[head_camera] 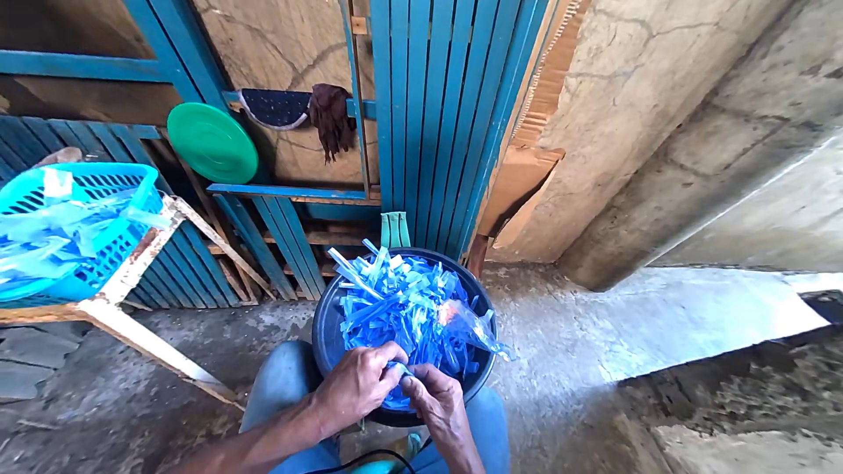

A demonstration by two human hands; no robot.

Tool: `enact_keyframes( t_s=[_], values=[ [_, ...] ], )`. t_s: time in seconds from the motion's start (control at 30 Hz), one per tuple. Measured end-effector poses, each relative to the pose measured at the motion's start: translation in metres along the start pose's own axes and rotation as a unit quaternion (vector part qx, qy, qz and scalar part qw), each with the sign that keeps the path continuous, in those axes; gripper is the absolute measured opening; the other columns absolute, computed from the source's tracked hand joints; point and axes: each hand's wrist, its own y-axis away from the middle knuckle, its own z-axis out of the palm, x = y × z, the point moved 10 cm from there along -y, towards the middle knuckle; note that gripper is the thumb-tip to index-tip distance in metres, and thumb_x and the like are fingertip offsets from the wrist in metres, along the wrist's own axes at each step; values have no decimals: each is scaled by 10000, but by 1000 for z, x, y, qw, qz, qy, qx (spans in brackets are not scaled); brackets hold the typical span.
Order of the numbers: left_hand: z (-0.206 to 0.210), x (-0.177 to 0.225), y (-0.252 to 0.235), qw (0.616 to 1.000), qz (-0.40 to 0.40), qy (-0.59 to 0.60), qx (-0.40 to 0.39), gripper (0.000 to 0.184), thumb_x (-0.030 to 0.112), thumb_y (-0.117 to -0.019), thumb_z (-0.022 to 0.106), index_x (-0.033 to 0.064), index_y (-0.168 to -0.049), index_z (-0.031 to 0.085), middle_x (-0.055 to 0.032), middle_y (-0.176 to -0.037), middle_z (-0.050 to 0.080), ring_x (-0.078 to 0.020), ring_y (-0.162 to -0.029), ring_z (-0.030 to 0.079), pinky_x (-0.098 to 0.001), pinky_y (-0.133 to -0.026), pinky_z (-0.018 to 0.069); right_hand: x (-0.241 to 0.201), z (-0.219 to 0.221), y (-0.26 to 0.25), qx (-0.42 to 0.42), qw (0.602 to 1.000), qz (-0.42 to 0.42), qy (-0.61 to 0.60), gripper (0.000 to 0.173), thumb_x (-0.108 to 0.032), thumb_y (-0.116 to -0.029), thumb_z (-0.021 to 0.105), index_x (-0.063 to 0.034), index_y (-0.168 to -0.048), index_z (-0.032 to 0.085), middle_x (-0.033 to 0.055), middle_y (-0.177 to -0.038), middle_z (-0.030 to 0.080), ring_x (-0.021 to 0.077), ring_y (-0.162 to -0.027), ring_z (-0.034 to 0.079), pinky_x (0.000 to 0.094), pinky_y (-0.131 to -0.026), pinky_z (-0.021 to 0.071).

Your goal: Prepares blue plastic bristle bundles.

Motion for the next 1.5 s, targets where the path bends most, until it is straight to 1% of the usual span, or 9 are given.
enact_keyframes(
  t_s=[0.1,0.2,0.33,0.47,0.63,0.83,1.07,1.27,1.5],
  values=[
    [5,-15,0,997,-60,38,-16,213,221,-974,569,132,-1094,722,-16,-828,706,-94,-685,648,-300,-671,558,7,1,1,-13,994,11,-105,137,-115,-968,655,-14,-1019,733,29,-727,660,51,-569,565,215,-522,487],
    [16,-19,2,995,-56,63,-46,219,196,-977,573,130,-1132,714,-25,-979,740,-103,-841,701,-324,-776,585,15,17,6,-68,951,71,-292,172,-251,-994,634,-99,-1029,706,16,-755,643,51,-555,554,215,-503,476],
    [22,-11,4,988,46,133,-68,353,202,-1008,609,179,-1355,665,-33,-1245,685,-82,-1022,677,-252,-854,586,21,28,11,-88,916,128,-370,223,-331,-1001,612,-118,-994,680,11,-758,633,63,-550,566,216,-489,485],
    [8,4,6,966,180,182,-26,227,204,-1012,664,157,-1210,767,-37,-1280,696,-106,-1214,637,-268,-1043,538,24,31,11,-100,913,135,-373,236,-355,-995,614,-129,-968,677,-7,-712,606,57,-538,554,212,-485,475],
    [2,5,2,960,167,225,2,190,214,-1032,632,72,-1026,756,-40,-1147,729,-116,-1131,675,-281,-1001,565,17,38,12,-151,911,100,-371,165,-283,-977,685,-122,-1008,682,-11,-730,616,59,-565,563,222,-524,489],
    [5,-4,-2,949,94,300,-12,236,249,-1051,599,47,-1068,720,-41,-1082,729,-99,-999,694,-263,-889,588,13,42,13,-176,907,76,-374,140,-238,-978,686,-108,-1027,696,13,-807,652,61,-607,583,221,-547,500],
    [-5,-6,-6,910,46,411,31,229,235,-1055,585,40,-1084,701,-62,-1031,741,-147,-941,708,-302,-864,596,11,44,12,-202,899,52,-386,194,-228,-1002,654,-77,-1094,736,57,-856,699,85,-658,637,231,-589,538],
    [-16,7,-6,917,88,384,65,206,208,-1076,541,39,-1104,655,-58,-915,752,-172,-850,752,-336,-829,638,19,47,13,-165,877,69,-447,176,-196,-996,658,-70,-1112,697,96,-860,699,126,-659,662,258,-591,559],
    [-34,24,-5,918,105,370,95,207,221,-1101,473,72,-1136,611,-60,-890,766,-205,-806,775,-349,-801,663,22,55,14,-192,880,49,-431,159,-216,-1008,641,-84,-1062,711,82,-888,696,127,-699,663,262,-612,557]
  ],
)
